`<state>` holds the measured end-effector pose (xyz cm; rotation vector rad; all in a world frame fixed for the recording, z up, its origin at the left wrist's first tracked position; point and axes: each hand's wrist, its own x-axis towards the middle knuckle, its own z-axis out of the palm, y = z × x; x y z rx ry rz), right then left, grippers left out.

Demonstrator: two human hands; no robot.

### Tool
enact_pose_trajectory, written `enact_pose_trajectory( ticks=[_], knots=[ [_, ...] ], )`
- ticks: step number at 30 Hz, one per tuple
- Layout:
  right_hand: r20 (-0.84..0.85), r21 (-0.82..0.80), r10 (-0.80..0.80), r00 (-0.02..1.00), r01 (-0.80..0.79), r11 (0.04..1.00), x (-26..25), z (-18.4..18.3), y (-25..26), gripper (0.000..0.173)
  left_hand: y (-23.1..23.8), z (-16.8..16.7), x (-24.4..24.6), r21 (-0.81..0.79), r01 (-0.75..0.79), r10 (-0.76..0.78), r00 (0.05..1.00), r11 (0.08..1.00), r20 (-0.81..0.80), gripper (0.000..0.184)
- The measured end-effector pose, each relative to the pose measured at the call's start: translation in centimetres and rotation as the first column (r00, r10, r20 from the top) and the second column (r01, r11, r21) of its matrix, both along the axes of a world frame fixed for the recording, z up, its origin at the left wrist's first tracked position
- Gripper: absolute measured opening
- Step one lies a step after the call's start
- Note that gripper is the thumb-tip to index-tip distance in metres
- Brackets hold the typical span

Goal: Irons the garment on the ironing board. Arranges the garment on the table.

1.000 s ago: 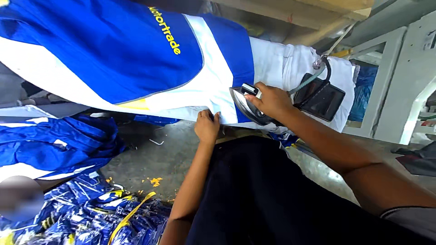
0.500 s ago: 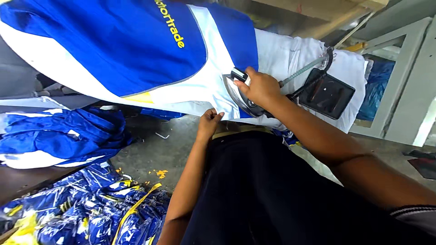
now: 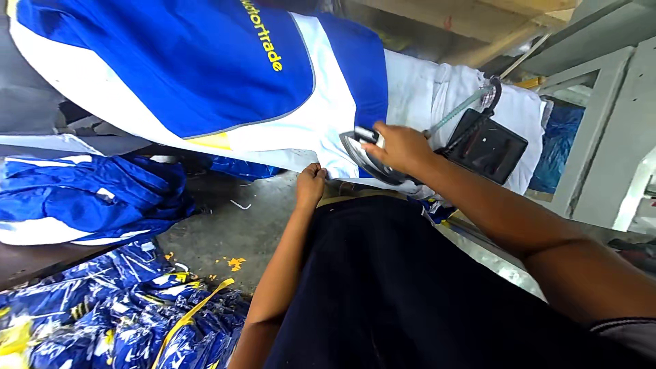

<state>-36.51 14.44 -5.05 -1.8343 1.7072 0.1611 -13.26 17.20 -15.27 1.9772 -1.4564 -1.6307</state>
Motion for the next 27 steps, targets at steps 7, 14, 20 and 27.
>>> enact_pose_trajectory(
  ticks=[7, 14, 20, 27],
  knots=[
    [-0.008, -0.058, 0.146, 0.989, -0.146, 0.988, -3.1, -0.5, 5.2, 0.054, 0.2, 0.3, -0.2, -0.002, 0.03, -0.029, 0.995, 1.0, 0.093, 0.031],
    [0.037, -0.032, 0.18, 0.983, -0.179, 0.983, 3.9, -0.1, 0.1, 0.053, 0.6, 0.3, -0.6, -0.017, 0.031, -0.028, 0.986, 0.999, 0.162, 0.033],
    [0.006, -0.058, 0.167, 0.986, -0.166, 0.984, 0.4, -0.1, 2.8, 0.054, 1.2, 0.2, -0.6, -0.041, 0.011, -0.004, 0.989, 0.999, 0.148, 0.032],
    [0.039, -0.036, 0.31, 0.95, -0.309, 0.951, 3.8, -0.2, 0.0, 0.053, 3.5, 1.0, 5.0, -0.11, -0.203, 0.214, 0.973, 0.973, 0.092, 0.034]
  ],
)
